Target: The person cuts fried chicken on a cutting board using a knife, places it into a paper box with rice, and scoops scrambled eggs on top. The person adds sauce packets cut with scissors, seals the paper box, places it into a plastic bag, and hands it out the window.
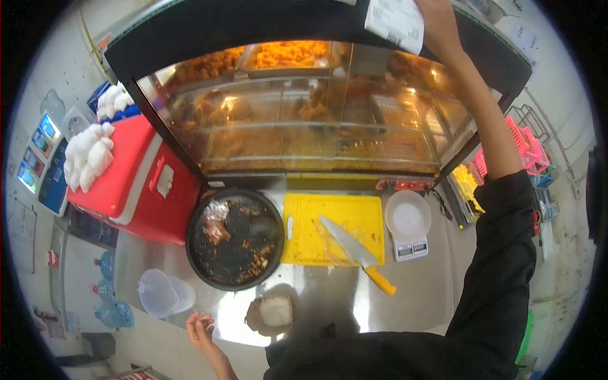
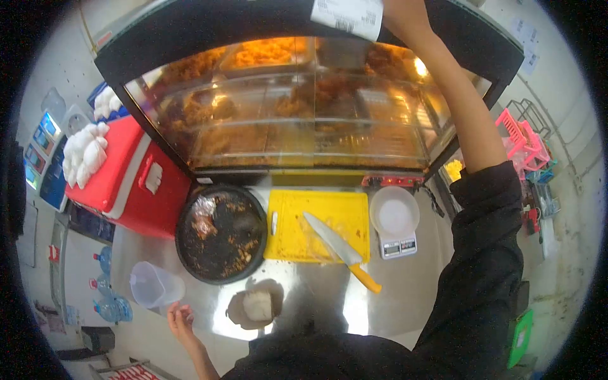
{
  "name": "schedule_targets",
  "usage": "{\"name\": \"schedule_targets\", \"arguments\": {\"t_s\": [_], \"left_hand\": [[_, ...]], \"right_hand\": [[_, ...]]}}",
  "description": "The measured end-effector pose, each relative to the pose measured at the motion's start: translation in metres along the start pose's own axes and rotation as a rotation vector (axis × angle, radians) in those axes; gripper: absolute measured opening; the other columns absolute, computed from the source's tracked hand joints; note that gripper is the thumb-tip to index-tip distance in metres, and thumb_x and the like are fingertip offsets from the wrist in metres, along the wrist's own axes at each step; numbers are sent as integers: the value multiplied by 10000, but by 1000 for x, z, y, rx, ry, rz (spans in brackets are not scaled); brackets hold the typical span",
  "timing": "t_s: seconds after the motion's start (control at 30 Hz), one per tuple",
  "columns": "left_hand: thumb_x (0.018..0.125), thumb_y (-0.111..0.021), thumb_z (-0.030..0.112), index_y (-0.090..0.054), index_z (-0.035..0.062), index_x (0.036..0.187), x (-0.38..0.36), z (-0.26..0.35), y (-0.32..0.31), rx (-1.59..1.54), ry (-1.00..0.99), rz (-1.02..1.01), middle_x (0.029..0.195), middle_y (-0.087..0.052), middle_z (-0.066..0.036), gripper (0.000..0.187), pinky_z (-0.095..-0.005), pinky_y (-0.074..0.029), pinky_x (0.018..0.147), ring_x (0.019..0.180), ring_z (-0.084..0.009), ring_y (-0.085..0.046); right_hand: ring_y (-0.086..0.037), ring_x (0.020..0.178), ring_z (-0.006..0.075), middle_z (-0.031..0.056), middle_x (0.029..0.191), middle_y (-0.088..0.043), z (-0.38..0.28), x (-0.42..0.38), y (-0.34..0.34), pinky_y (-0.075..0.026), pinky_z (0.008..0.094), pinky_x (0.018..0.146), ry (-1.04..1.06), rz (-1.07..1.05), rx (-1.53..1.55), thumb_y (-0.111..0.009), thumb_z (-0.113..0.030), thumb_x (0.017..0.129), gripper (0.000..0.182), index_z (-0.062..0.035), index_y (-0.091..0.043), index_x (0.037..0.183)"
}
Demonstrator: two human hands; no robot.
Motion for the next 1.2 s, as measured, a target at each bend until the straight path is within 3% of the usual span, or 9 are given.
{"name": "schedule_targets", "arguments": {"t_s": [0.13, 0.2, 0.33, 0.47, 0.67, 0.7, 0.8, 0.9, 1.2], "left_hand": [[926, -450, 258, -512, 78, 1077, -13, 11, -5, -129, -52, 84, 870, -584, -27, 243, -244, -396, 737, 803, -102, -530], [926, -450, 254, -514, 72, 1072, -14, 17, -20, -159, -105, 64, 873, -585, -35, 242, -246, -401, 734, 800, -108, -536], [924, -449, 219, -525, 33, 1042, -17, 47, -75, -50, -228, -287, 862, -602, -60, 233, -254, -418, 724, 794, -128, -557], [894, -470, 107, -540, -8, 1029, -27, 72, -149, 26, -300, -771, 853, -628, -89, 190, -292, -449, 775, 845, -163, -598], [817, -571, 174, -543, 37, 1082, -15, 3, -292, 473, -722, -1211, 972, -612, -146, 300, -380, -443, 821, 944, -296, -574], [794, -593, 184, -544, 45, 1084, -13, -23, -312, 432, -913, -1180, 996, -594, -146, 325, -395, -435, 823, 964, -307, -551], [759, -627, 172, -562, 68, 1049, -21, -53, -353, 559, -1086, -1143, 1023, -545, -142, 315, -416, -417, 843, 1026, -308, -498], [741, -577, 101, -572, 81, 974, -22, -71, -380, 635, -1247, -1115, 968, -549, -95, 234, -420, -436, 774, 967, -282, -510], [735, -512, 43, -583, 40, 778, 18, -101, -372, 582, -1087, -1237, 779, -574, -178, 83, -435, -476, 634, 744, -365, -591]], "right_hand": [[-562, 791, 314, 147, 880, -578, -10, 1, 15, -440, 371, 677, -16, 45, -28, -587, -224, 751, 214, -55, -619, 877], [-564, 726, 310, 131, 807, -571, -35, -1, 32, -438, 381, 618, 147, 508, -512, -561, -217, 755, 195, -48, -605, 842], [-524, 865, 304, 114, 844, -546, -18, -2, 8, -405, 395, 722, -52, 150, 23, -537, -183, 748, 166, -69, -588, 858], [-496, 949, 298, 112, 891, -536, -12, -21, 16, -370, 431, 775, -172, 245, -287, -553, -200, 751, 180, -63, -586, 863], [-297, 1270, 305, 179, 1350, -342, 0, -58, 8, -231, 497, 979, -258, 81, -54, -632, -288, 731, 781, -71, -247, 1375], [-163, 1352, 301, 157, 1433, -244, -18, -82, 27, -153, 535, 1018, -352, -24, 94, -633, -352, 740, 910, -89, -94, 1424], [-447, 1121, 358, 175, 1197, -501, -94, -259, 28, -328, 478, 928, -439, -293, 169, -495, -233, 834, 419, -85, -479, 1226], [-498, 1077, 335, 153, 1166, -527, -220, -466, 65, -397, 437, 916, -813, -1177, 747, -582, -196, 776, 324, -76, -568, 1077], [-559, 813, 255, 123, 929, -530, -311, -522, 97, -488, 402, 598, -762, -1125, 204, -533, -205, 808, 359, -63, -472, 1132]]}}
Point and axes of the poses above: each hand's wrist, its own x-axis towards the middle knuckle, its own y-axis out of the back of the hand, z = x × y, the point moved 5 cm from there along x, towards the middle knuckle
